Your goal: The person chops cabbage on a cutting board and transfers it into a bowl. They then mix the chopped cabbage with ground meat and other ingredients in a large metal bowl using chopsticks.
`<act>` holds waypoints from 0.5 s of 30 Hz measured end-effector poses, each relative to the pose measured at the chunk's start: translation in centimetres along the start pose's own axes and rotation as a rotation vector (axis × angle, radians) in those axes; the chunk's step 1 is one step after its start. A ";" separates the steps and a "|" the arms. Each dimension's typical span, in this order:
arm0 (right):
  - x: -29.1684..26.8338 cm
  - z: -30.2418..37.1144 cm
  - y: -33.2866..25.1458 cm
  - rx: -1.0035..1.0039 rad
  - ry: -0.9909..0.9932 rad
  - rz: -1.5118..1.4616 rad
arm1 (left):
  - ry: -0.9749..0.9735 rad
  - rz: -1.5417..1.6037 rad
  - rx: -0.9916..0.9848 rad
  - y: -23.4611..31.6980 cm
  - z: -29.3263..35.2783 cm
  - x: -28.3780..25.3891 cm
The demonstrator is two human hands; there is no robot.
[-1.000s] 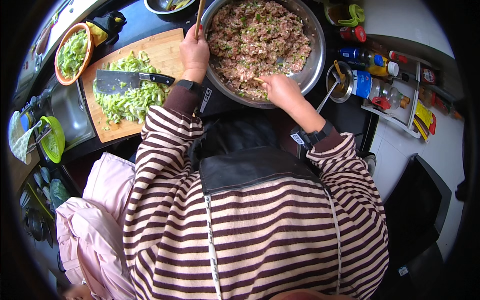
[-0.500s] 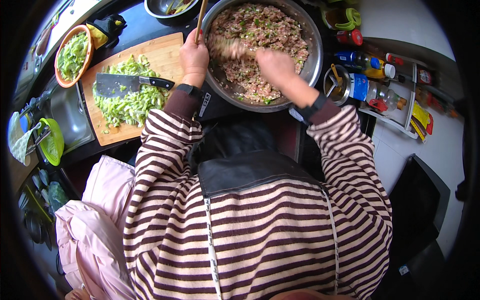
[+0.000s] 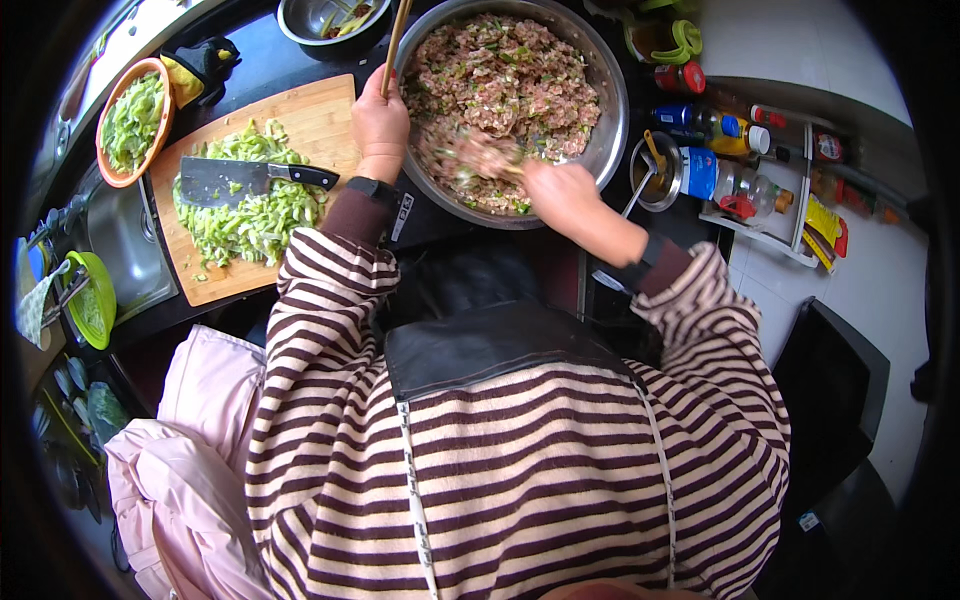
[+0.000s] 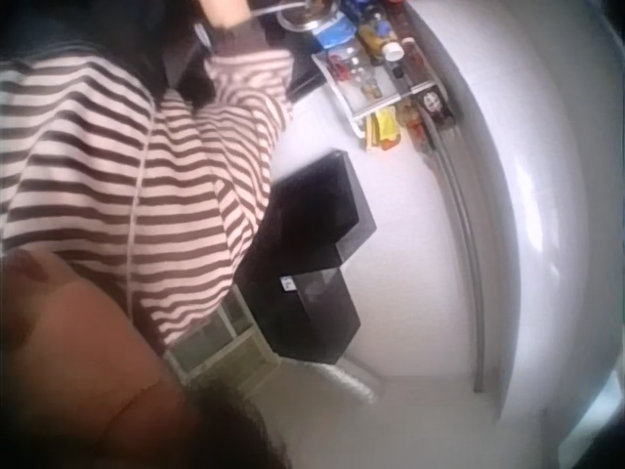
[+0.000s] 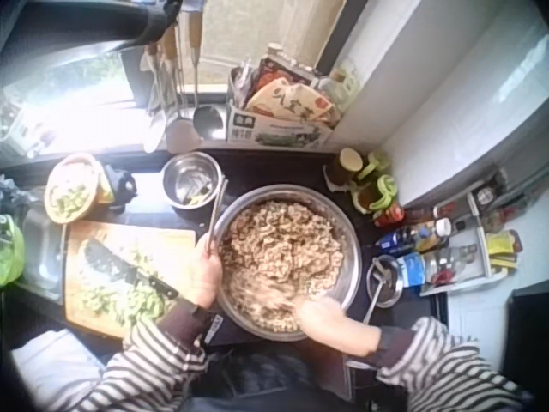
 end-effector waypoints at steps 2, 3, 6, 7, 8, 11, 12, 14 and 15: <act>0.1 -4.0 0.1 -0.020 0.032 -0.006 | -0.003 0.004 0.003 -0.1 0.1 -0.1; -0.2 -6.3 1.0 -0.013 0.056 -0.020 | 0.002 0.007 0.006 0.1 -0.1 -0.1; -1.1 -8.6 6.2 0.135 0.121 0.069 | -0.012 -0.031 0.016 0.2 0.0 -0.2; -1.6 -8.2 8.4 0.200 0.149 0.086 | -0.021 -0.040 0.011 0.3 0.0 -0.2; -2.2 -6.7 10.3 0.205 0.141 0.122 | -0.028 -0.055 0.006 0.2 0.0 -0.3; -1.5 -1.7 10.9 0.301 -0.028 0.241 | -0.008 -0.010 0.018 0.2 0.0 -0.3; -0.9 0.5 9.2 0.268 -0.053 0.243 | -0.004 0.007 0.024 0.1 0.1 -0.3; -0.2 2.6 5.5 0.181 -0.096 0.154 | 0.015 0.029 0.023 -0.1 -0.4 0.0; 0.3 2.9 3.6 0.139 -0.117 0.060 | 0.011 0.030 0.020 -0.2 -0.3 0.1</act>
Point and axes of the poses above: each hand's wrist, its own z-axis away from the middle knuckle, its own x-axis out of the palm, y = z × x, the point moved 3 cm from there along -z, towards the middle knuckle, and after that the axes turned 11 degrees about y, right-handed, at the moved point
